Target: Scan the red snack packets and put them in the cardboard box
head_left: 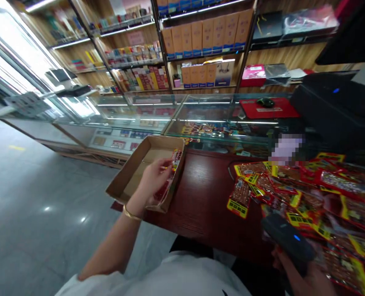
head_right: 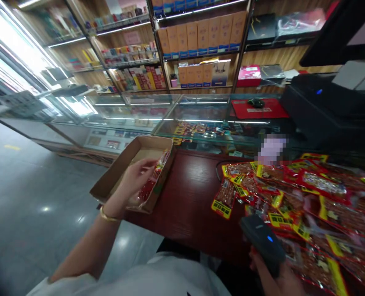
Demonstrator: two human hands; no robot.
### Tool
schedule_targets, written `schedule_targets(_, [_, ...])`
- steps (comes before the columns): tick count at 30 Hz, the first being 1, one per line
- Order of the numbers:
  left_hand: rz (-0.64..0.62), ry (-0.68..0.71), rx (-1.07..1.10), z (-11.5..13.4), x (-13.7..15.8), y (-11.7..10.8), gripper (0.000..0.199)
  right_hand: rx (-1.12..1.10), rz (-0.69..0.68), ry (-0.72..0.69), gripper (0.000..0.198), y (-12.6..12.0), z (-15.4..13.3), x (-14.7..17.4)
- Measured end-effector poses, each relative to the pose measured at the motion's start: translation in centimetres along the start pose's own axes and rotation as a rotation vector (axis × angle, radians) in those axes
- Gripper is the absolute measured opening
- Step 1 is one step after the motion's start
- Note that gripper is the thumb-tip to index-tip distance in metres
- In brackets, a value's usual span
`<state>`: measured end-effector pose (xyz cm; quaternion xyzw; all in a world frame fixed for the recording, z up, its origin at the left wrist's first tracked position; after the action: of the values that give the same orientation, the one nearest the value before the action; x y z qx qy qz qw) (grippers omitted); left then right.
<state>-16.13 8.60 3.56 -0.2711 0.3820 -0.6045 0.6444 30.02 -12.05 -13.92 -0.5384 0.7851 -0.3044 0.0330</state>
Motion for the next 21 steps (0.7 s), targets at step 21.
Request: schedule_targets(21, [-0.241, -0.315, -0.052, -6.9, -10.2, 1.9, 0.021, 0.131, -0.146, -0.148, 0.048, 1.5, -3.3, 1.0])
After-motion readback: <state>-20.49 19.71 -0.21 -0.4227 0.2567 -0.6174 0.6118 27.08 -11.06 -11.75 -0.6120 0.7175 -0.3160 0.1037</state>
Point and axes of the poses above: each hand's wrist, its own x-axis away from the middle knuckle, its own y-axis out of the palm, z = x × y, the point moved 7 cm from there along -x, towards the middle knuckle, and after that the axes turned 6 degrees about -x, right-handed, at the moved point
